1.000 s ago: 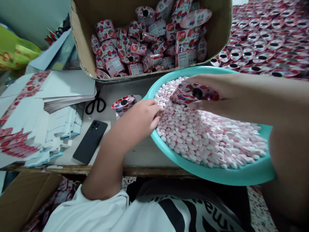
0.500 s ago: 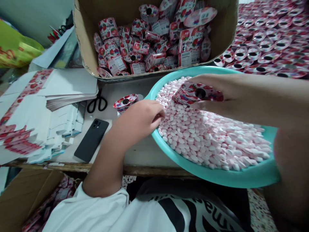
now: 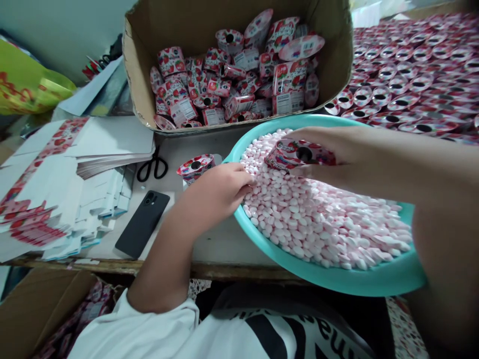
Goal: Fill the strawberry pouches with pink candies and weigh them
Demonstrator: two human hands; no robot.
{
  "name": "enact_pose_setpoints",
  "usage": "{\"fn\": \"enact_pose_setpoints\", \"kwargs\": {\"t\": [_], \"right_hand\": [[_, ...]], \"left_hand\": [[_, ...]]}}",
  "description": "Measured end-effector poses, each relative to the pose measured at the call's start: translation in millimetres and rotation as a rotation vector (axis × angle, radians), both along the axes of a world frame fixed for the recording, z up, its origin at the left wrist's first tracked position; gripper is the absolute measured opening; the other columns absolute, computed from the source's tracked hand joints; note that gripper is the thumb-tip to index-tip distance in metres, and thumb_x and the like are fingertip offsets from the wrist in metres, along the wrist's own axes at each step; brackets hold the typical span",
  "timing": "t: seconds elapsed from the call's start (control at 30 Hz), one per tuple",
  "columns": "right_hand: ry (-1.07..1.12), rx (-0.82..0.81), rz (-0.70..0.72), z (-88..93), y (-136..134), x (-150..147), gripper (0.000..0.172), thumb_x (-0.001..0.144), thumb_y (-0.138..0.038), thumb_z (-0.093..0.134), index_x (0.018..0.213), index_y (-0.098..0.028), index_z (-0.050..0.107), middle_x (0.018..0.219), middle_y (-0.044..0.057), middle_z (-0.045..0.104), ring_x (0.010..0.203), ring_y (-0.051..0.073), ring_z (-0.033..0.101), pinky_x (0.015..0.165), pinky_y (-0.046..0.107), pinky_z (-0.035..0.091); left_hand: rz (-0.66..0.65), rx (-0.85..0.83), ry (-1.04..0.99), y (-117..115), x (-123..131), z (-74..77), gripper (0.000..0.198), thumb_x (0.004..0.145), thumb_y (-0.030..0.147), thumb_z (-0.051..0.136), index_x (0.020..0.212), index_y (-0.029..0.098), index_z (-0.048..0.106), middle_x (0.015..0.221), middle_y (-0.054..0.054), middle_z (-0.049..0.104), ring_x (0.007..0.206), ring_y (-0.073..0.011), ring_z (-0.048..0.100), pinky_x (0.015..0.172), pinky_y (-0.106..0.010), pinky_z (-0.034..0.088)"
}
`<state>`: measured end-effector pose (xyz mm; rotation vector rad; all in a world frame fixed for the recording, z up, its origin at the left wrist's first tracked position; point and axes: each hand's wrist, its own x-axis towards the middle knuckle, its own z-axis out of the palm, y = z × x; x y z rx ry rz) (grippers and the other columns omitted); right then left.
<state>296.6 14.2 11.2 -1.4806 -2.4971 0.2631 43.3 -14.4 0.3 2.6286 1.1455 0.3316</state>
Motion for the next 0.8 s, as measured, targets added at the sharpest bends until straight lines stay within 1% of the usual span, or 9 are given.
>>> {"fn": "enact_pose_setpoints", "kwargs": {"t": [0.07,0.17,0.3,0.37,0.47,0.57,0.63,0.73,0.8], "right_hand": [[-0.005,-0.04,0.003,1.3,0.3,-0.4,0.057,0.087,-0.046,0.053,0.139,-0.025,0.054,0.12,0.009,0.072,0.095,0.031,0.068,0.076,0.045,0.054],[-0.005,-0.047,-0.009,4.0,-0.4,-2.5,0.058,0.087,-0.045,0.052,0.141,-0.024,0.054,0.128,0.009,0.068,0.105,0.032,0.065,0.084,0.046,0.052],[-0.028,-0.093,-0.038,6.6,-1.8,-3.5,0.06,0.086,-0.045,0.053,0.142,-0.024,0.053,0.113,0.01,0.071,0.087,0.029,0.065,0.07,0.042,0.049],[-0.019,-0.074,-0.015,6.1,-1.6,-2.2,0.058,0.087,-0.044,0.051,0.14,-0.022,0.055,0.107,0.011,0.072,0.083,0.028,0.064,0.068,0.039,0.047],[0.011,-0.043,0.027,3.5,0.1,0.2,0.057,0.086,-0.045,0.052,0.138,-0.022,0.056,0.107,0.01,0.071,0.084,0.026,0.063,0.069,0.037,0.045],[0.011,-0.052,0.014,1.8,1.7,1.3,0.058,0.084,-0.046,0.055,0.138,-0.023,0.056,0.112,0.01,0.071,0.086,0.026,0.063,0.067,0.034,0.044],[0.012,-0.064,0.004,1.8,2.0,1.4,0.058,0.085,-0.046,0.055,0.138,-0.024,0.056,0.116,0.009,0.07,0.09,0.027,0.064,0.067,0.034,0.045],[0.022,-0.082,0.008,1.8,2.0,2.0,0.06,0.086,-0.045,0.054,0.141,-0.024,0.054,0.124,0.008,0.069,0.098,0.03,0.065,0.074,0.038,0.049],[0.026,-0.083,0.015,1.3,2.1,2.7,0.061,0.086,-0.046,0.054,0.143,-0.025,0.052,0.13,0.007,0.068,0.105,0.031,0.065,0.081,0.042,0.052]], "left_hand": [[-0.003,0.007,0.005,0.3,-1.2,0.8,0.018,0.096,0.017,0.054,0.099,0.015,0.072,0.097,-0.009,0.068,0.09,-0.0214,0.064,0.079,-0.033,0.047],[-0.06,0.0,-0.001,0.4,-3.3,2.8,0.018,0.096,0.018,0.055,0.097,0.017,0.073,0.098,-0.008,0.069,0.089,-0.02,0.064,0.078,-0.032,0.047],[-0.077,-0.056,-0.029,-0.4,-4.5,5.8,0.017,0.094,0.016,0.057,0.094,0.018,0.074,0.097,-0.006,0.07,0.092,-0.0194,0.065,0.081,-0.032,0.047],[-0.058,-0.074,-0.058,-1.2,-4.5,6.5,0.018,0.092,0.014,0.057,0.097,0.019,0.074,0.098,-0.005,0.071,0.094,-0.0192,0.065,0.083,-0.032,0.047],[-0.034,-0.091,-0.108,-2.4,-3.8,5.9,0.018,0.089,0.012,0.059,0.097,0.018,0.073,0.096,-0.004,0.072,0.092,-0.0185,0.065,0.083,-0.032,0.047],[-0.018,-0.086,-0.114,-3.0,-2.0,3.6,0.016,0.088,0.011,0.06,0.096,0.017,0.072,0.095,-0.004,0.071,0.09,-0.0185,0.064,0.081,-0.032,0.047],[-0.026,-0.069,-0.127,-2.9,-0.7,2.4,0.018,0.088,0.01,0.06,0.1,0.017,0.071,0.099,-0.005,0.07,0.093,-0.0187,0.064,0.082,-0.032,0.047],[-0.024,-0.06,-0.214,-2.2,-3.0,4.5,0.022,0.088,0.011,0.062,0.107,0.019,0.07,0.107,-0.004,0.069,0.092,-0.0163,0.065,0.082,-0.029,0.049],[0.046,-0.027,-0.313,-1.5,-10.6,9.3,0.02,0.087,0.014,0.065,0.105,0.022,0.071,0.107,-0.003,0.069,0.085,-0.0138,0.066,0.074,-0.027,0.051]]}}
